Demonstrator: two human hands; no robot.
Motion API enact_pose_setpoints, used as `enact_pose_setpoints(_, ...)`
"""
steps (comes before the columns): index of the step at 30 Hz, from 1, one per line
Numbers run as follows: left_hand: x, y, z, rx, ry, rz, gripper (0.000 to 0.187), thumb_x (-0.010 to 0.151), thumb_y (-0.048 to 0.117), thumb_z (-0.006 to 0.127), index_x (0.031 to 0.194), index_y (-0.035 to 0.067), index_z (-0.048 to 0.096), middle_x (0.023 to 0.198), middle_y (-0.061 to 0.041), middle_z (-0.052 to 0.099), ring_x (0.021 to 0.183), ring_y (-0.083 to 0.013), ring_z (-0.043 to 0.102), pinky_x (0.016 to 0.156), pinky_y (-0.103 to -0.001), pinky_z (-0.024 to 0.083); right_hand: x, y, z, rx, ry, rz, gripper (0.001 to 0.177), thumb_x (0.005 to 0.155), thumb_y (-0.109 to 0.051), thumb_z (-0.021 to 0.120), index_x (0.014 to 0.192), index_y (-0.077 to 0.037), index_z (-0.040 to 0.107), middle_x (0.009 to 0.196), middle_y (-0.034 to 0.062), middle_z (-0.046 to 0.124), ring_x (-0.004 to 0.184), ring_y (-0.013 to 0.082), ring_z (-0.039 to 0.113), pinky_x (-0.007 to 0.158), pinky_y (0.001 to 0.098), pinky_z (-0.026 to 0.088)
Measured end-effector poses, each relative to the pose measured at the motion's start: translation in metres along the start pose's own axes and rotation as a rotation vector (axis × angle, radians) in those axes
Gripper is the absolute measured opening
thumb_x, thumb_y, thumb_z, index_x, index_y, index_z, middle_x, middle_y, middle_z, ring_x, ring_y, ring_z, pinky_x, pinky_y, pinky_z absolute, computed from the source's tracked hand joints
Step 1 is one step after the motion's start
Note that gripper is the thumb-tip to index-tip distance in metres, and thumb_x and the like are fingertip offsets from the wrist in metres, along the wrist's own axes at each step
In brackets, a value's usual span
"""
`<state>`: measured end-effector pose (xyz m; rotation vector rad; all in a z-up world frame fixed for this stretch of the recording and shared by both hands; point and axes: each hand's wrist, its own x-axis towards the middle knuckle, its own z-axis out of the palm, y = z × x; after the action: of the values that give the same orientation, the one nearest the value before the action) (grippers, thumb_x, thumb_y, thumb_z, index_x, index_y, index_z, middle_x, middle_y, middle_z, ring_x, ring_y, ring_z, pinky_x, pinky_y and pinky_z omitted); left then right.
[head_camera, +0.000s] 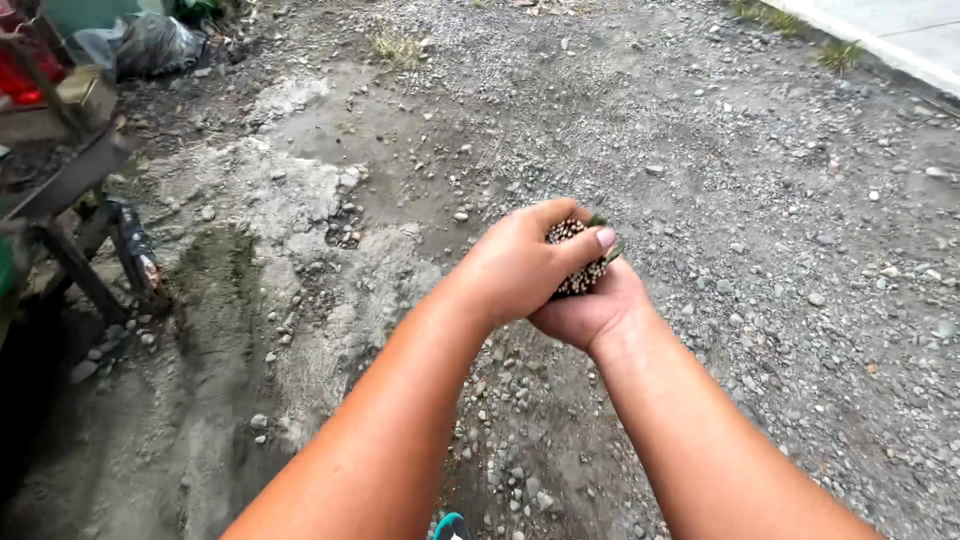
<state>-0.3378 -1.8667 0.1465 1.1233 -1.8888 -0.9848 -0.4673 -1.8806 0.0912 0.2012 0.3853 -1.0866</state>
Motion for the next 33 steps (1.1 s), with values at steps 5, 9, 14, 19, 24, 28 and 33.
enact_pose_setpoints(5, 0.099, 0.001, -0.021, -0.032, -0.08, 0.082, 0.033, 0.083, 0.037, 0.069, 0.101, 0.011, 0.075, 0.082, -0.009, 0.079, 0.077, -0.019, 0.075, 0.072, -0.038, 0.06, 0.061, -0.064, 0.04, 0.189, -0.049, -0.027, 0.033, 0.097, -0.026, 0.056, 0.116, 0.001, 0.062, 0.115, 0.0177, 0.068, 0.106, 0.0291, 0.07, 0.096, 0.0482, 0.057)
enact_pose_setpoints(9, 0.162, -0.015, -0.009, 0.076, -0.109, 0.051, 0.033, 0.081, 0.037, 0.068, 0.1, 0.01, 0.075, 0.079, -0.013, 0.077, 0.075, -0.0237, 0.076, 0.072, -0.038, 0.059, 0.105, -0.109, 0.039, 0.158, -0.048, -0.09, 0.036, 0.095, -0.03, 0.059, 0.116, -0.001, 0.061, 0.113, 0.0189, 0.068, 0.105, 0.0299, 0.069, 0.096, 0.0492, 0.055)
enact_pose_setpoints(14, 0.285, -0.064, 0.012, 0.112, -0.03, 0.23, 0.034, 0.078, 0.036, 0.07, 0.1, 0.01, 0.077, 0.088, -0.013, 0.075, 0.082, -0.0264, 0.073, 0.074, -0.039, 0.057, 0.196, -0.199, 0.051, 0.164, -0.23, -0.029, 0.031, 0.098, -0.031, 0.057, 0.122, -0.01, 0.06, 0.12, 0.0138, 0.068, 0.108, 0.0286, 0.07, 0.101, 0.0493, 0.056)
enact_pose_setpoints(19, 0.418, -0.087, 0.015, 0.089, -0.114, 0.235, 0.03, 0.082, 0.032, 0.071, 0.099, 0.008, 0.076, 0.087, -0.009, 0.078, 0.079, -0.0184, 0.075, 0.075, -0.035, 0.059, 0.275, -0.283, 0.097, 0.071, 0.015, -0.236, 0.049, 0.087, -0.047, 0.056, 0.115, -0.008, 0.063, 0.113, 0.0159, 0.07, 0.103, 0.0299, 0.07, 0.093, 0.0479, 0.056)
enact_pose_setpoints(24, 0.564, -0.097, 0.017, -0.285, 0.011, 0.113, 0.031, 0.091, 0.03, 0.067, 0.104, 0.003, 0.074, 0.09, -0.006, 0.077, 0.084, -0.0135, 0.072, 0.076, -0.033, 0.059, 0.365, -0.411, 0.128, -0.326, -0.121, -0.2, 0.028, 0.098, -0.035, 0.064, 0.112, -0.012, 0.064, 0.1, 0.007, 0.072, 0.084, 0.0209, 0.071, 0.075, 0.037, 0.061)
enact_pose_setpoints(28, 0.63, -0.094, 0.015, -0.341, 0.135, -0.219, 0.032, 0.089, 0.03, 0.064, 0.108, 0.004, 0.071, 0.088, -0.009, 0.073, 0.071, -0.0202, 0.068, 0.061, -0.04, 0.059, 0.386, -0.457, 0.164, -0.133, -0.239, -0.036, 0.027, 0.093, -0.031, 0.065, 0.103, -0.006, 0.061, 0.081, 0.0078, 0.066, 0.064, 0.019, 0.066, 0.058, 0.0307, 0.055)
enact_pose_setpoints(33, 0.731, -0.171, 0.037, -0.318, 0.219, -0.265, 0.038, 0.093, 0.033, 0.063, 0.117, 0.003, 0.069, 0.1, -0.008, 0.076, 0.089, -0.0174, 0.069, 0.078, -0.036, 0.056, 0.433, -0.521, 0.192, -0.221, -0.104, -0.035, 0.035, 0.087, -0.03, 0.064, 0.106, -0.004, 0.053, 0.075, 0.0074, 0.06, 0.059, 0.0185, 0.061, 0.057, 0.0336, 0.053)
